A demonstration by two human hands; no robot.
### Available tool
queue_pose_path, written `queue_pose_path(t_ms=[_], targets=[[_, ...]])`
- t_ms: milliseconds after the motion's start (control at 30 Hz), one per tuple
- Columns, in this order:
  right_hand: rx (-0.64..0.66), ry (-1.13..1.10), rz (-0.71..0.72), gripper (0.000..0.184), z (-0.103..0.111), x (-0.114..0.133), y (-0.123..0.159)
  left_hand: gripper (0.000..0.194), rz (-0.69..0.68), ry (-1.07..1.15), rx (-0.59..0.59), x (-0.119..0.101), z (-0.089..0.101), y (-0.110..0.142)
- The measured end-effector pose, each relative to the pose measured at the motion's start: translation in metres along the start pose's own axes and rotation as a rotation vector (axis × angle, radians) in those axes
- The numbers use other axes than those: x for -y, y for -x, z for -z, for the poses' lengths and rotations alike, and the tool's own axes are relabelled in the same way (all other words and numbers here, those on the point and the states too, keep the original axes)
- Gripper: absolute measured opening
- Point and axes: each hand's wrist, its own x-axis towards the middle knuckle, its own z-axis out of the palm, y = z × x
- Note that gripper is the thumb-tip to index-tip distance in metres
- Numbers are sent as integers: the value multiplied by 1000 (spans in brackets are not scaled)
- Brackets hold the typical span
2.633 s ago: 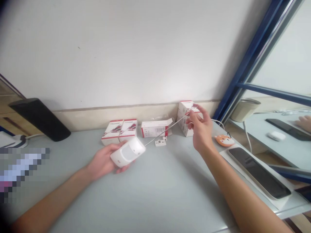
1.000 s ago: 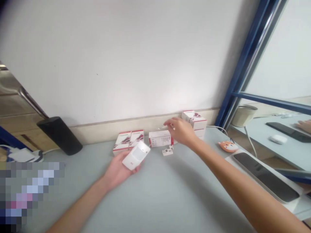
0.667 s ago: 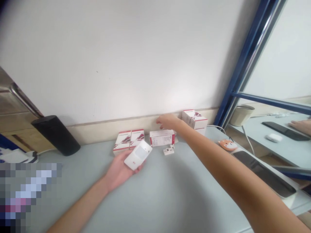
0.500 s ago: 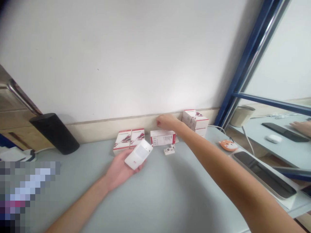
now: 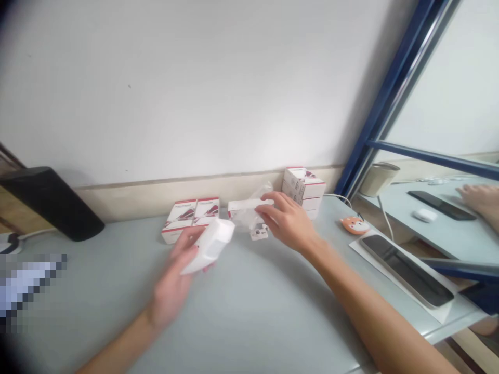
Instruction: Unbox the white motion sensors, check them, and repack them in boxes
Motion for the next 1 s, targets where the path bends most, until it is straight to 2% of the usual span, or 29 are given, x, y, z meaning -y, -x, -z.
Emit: queue_pose_path(t_ms=[67, 133, 433, 600, 733, 900, 967, 1000], targets=[[12, 0, 11, 15, 1, 6, 4, 32, 134, 56, 113, 0, -3, 4], [4, -3, -1, 16, 3, 8, 4, 33, 210, 70, 180, 1, -6, 6], [-33, -37, -64, 22, 10, 11, 1, 35, 113, -184, 41, 15, -1, 7], [-82, -95, -42, 21, 6, 24, 1, 33, 118, -324, 45, 16, 1, 5], [-118, -133, -17, 23, 4, 31, 2, 33, 157, -287, 34, 18, 0, 7], [-87, -163, 34, 29, 2, 39, 4, 51, 156, -209, 29, 18, 0, 4], [-112, -225, 2, 35, 1, 45, 3, 50, 166, -144, 64, 15, 0, 2], [-167, -268, -59, 37, 1, 48, 2, 48, 173, -95, 73, 14, -1, 1]])
